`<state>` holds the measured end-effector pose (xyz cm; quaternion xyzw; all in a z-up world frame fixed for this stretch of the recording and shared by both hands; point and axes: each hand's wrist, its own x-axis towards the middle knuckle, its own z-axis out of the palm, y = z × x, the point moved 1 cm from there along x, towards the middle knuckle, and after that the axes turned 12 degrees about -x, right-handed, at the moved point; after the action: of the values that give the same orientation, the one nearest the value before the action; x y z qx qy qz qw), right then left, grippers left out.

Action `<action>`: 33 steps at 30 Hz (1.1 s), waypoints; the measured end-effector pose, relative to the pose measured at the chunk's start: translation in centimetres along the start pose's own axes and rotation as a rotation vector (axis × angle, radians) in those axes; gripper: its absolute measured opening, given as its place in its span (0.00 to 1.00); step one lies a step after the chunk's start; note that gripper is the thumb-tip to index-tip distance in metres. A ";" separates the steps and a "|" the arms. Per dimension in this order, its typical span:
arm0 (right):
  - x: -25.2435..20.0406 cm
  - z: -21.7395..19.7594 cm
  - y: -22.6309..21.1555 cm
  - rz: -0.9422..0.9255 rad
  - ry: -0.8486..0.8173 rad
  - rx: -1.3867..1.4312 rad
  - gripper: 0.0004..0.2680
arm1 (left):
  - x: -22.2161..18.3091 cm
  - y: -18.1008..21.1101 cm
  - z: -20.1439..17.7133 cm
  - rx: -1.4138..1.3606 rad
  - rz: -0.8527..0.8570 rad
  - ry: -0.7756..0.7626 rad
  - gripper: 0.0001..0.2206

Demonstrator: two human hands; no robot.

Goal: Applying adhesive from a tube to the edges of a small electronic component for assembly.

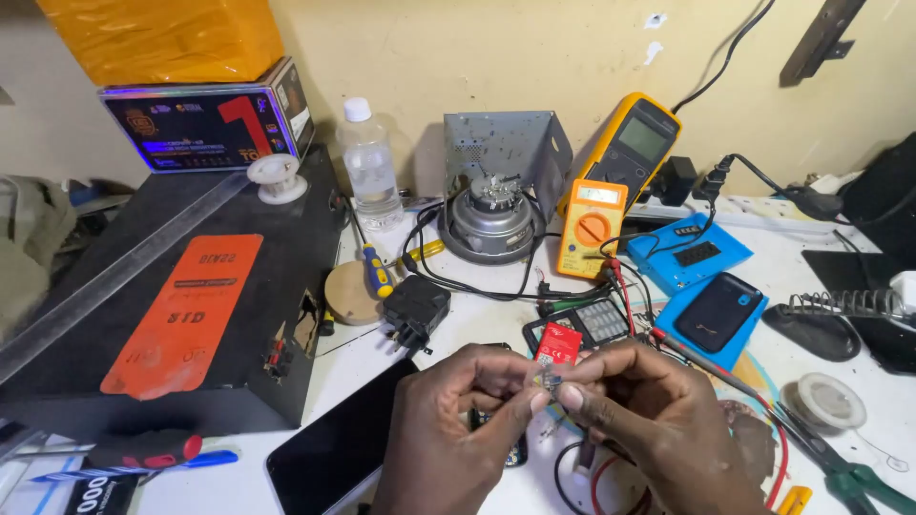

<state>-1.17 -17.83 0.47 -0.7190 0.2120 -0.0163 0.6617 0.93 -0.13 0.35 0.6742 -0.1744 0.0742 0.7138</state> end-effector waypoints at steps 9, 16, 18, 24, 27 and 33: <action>-1.0 -0.1 0.0 -1.065 0.208 -0.232 0.04 | 0.1 2.3 -0.7 0.436 1.002 -0.122 0.05; -0.6 -0.8 0.7 -1.141 0.211 -0.222 0.03 | -0.4 3.1 0.2 0.660 1.123 0.059 0.07; 0.1 -1.6 1.4 -1.278 0.137 -0.249 0.05 | -0.5 3.2 0.0 0.725 1.143 0.044 0.05; -1.2 -2.3 2.0 -1.297 0.153 -0.364 0.08 | -1.1 2.1 0.1 0.735 1.148 0.041 0.07; 0.3 -4.4 3.3 -1.405 0.112 -0.601 0.06 | -1.5 1.5 -0.2 0.754 1.091 0.035 0.03; -1.8 -3.7 1.4 -1.442 0.161 -0.682 0.07 | -1.2 1.6 0.0 0.756 1.142 0.075 0.07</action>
<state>-4.35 -20.82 0.04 -0.8381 -0.2645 -0.4261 0.2145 -0.73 0.18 1.46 0.6764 -0.4399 0.5179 0.2841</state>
